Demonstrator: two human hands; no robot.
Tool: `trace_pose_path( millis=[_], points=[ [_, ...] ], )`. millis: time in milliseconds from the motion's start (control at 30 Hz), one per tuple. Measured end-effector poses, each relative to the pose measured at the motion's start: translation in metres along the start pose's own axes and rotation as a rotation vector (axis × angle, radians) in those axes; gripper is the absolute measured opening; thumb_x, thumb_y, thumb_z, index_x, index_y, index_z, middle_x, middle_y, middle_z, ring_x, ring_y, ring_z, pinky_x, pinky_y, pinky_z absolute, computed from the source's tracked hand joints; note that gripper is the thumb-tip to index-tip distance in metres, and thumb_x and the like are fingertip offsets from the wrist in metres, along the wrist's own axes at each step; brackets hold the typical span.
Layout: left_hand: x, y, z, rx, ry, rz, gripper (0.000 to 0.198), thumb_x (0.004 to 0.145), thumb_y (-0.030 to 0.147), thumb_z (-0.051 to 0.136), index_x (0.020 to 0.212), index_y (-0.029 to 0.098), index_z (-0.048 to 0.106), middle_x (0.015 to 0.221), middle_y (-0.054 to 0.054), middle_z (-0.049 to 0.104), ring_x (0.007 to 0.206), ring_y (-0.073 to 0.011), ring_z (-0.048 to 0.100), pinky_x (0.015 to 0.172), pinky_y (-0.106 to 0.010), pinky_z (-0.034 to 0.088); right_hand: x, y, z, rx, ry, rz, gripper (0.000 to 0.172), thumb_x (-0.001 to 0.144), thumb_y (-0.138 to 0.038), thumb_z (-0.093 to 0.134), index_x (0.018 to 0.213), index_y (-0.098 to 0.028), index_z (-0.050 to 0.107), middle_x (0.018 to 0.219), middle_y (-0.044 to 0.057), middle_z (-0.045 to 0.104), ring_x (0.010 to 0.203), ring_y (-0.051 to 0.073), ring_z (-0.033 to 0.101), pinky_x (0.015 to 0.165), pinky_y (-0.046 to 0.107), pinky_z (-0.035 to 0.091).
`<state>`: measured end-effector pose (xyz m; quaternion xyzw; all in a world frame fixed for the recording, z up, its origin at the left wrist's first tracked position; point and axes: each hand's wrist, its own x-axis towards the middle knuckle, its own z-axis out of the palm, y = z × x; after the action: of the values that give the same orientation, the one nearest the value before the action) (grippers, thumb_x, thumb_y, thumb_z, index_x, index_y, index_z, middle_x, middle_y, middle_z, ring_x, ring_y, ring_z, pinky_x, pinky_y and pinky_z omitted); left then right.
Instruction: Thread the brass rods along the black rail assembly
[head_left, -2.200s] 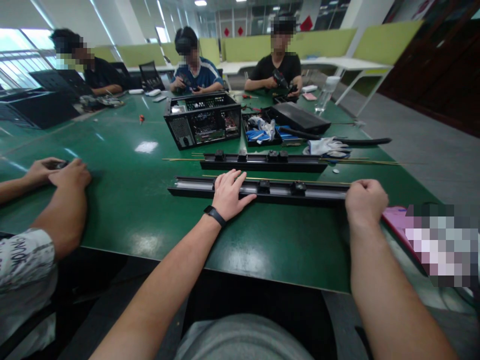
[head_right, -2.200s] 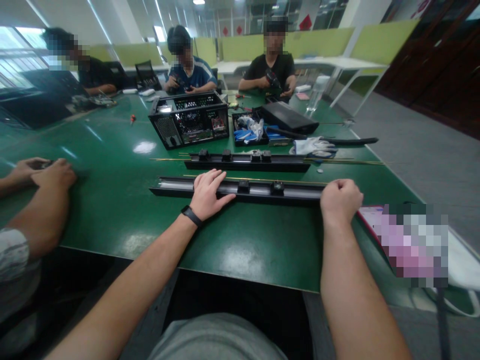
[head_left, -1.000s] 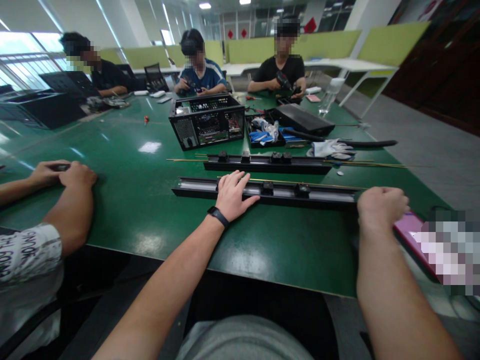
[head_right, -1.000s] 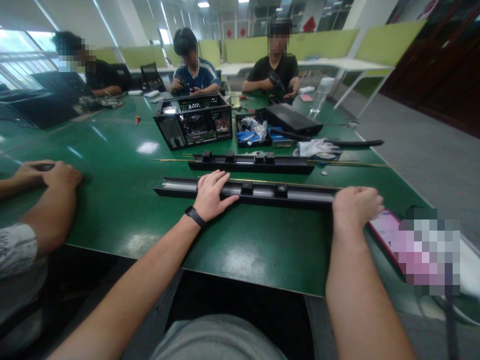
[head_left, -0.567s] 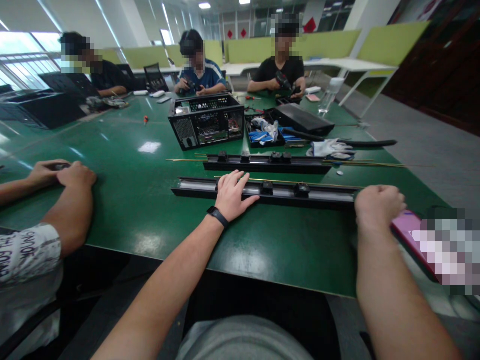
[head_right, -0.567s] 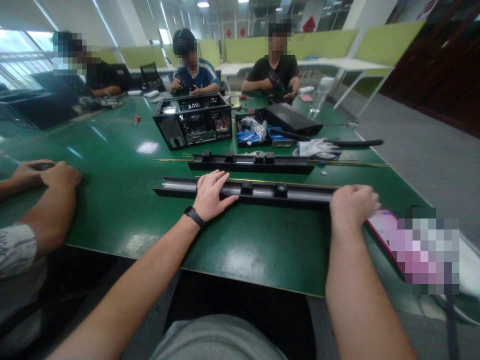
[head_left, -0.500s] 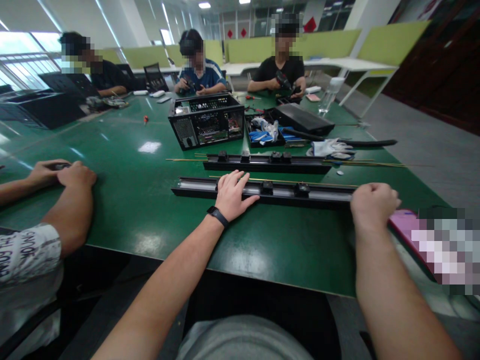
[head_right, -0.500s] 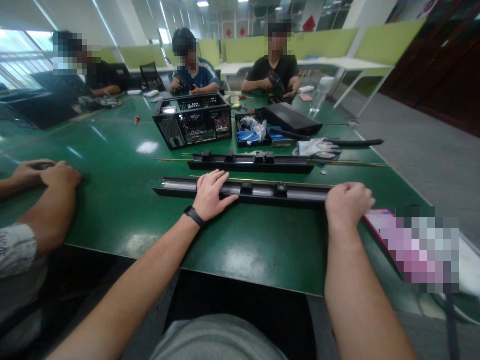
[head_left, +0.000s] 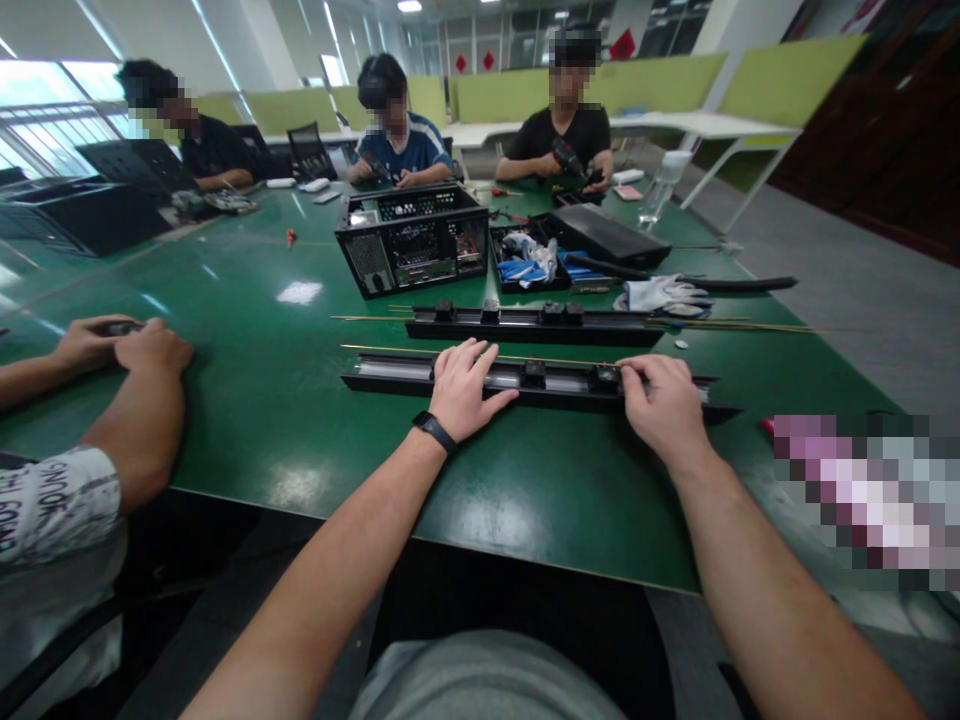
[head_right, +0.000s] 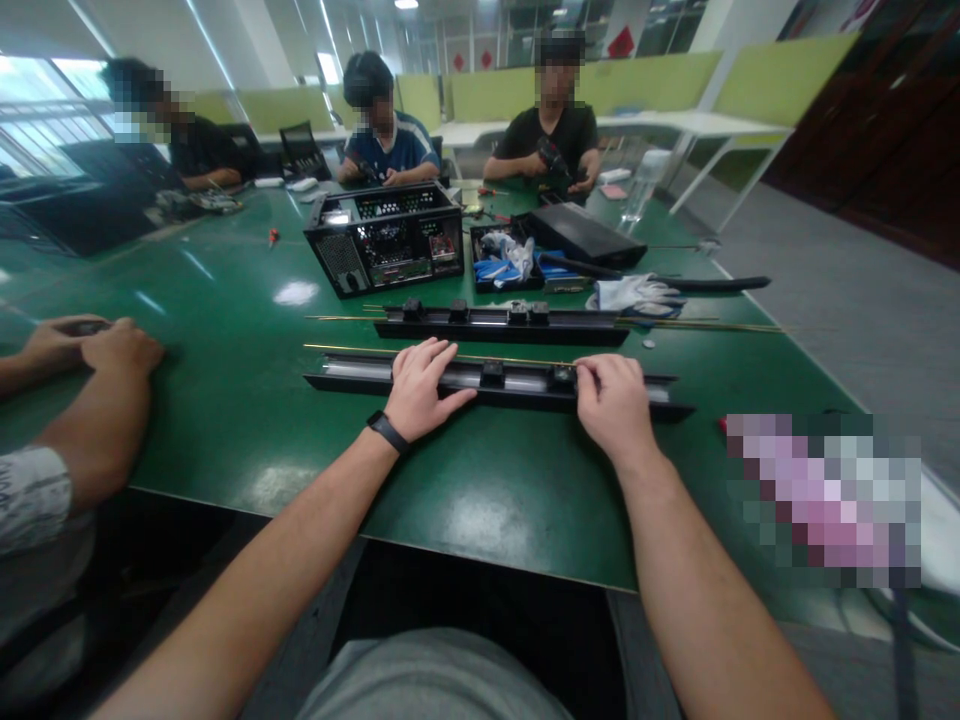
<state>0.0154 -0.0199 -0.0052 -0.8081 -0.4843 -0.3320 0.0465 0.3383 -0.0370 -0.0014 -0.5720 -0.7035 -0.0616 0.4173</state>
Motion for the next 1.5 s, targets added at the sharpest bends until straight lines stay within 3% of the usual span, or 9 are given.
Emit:
trace_pose_path(
  millis=[867,1500],
  points=[
    [0.0000,0.0023,0.0008,-0.003,-0.008,-0.008,0.069,0.092,0.054,0.081,0.149,0.019,0.062,0.153,-0.018,0.064,0.151,-0.0362,0.052,0.128,-0.054,0.032,-0.0006,0.0018,0.0018,0.033,-0.008,0.037,0.026,0.101,-0.039,0.060,0.104,-0.025,0.082,0.106,0.011,0.079,0.104,0.031,0.068,0.098,0.050,0.052],
    [0.0012,0.0034,-0.0018,-0.006,-0.033,-0.016,0.070,0.092,0.053,0.081,0.150,0.019,0.062,0.154,-0.017,0.064,0.152,-0.0360,0.051,0.129,-0.054,0.031,-0.0003,-0.0020,0.0009,0.016,-0.039,0.041,0.031,0.104,-0.040,0.051,0.105,-0.023,0.077,0.106,0.013,0.078,0.104,0.032,0.068,0.097,0.050,0.051]
  ],
)
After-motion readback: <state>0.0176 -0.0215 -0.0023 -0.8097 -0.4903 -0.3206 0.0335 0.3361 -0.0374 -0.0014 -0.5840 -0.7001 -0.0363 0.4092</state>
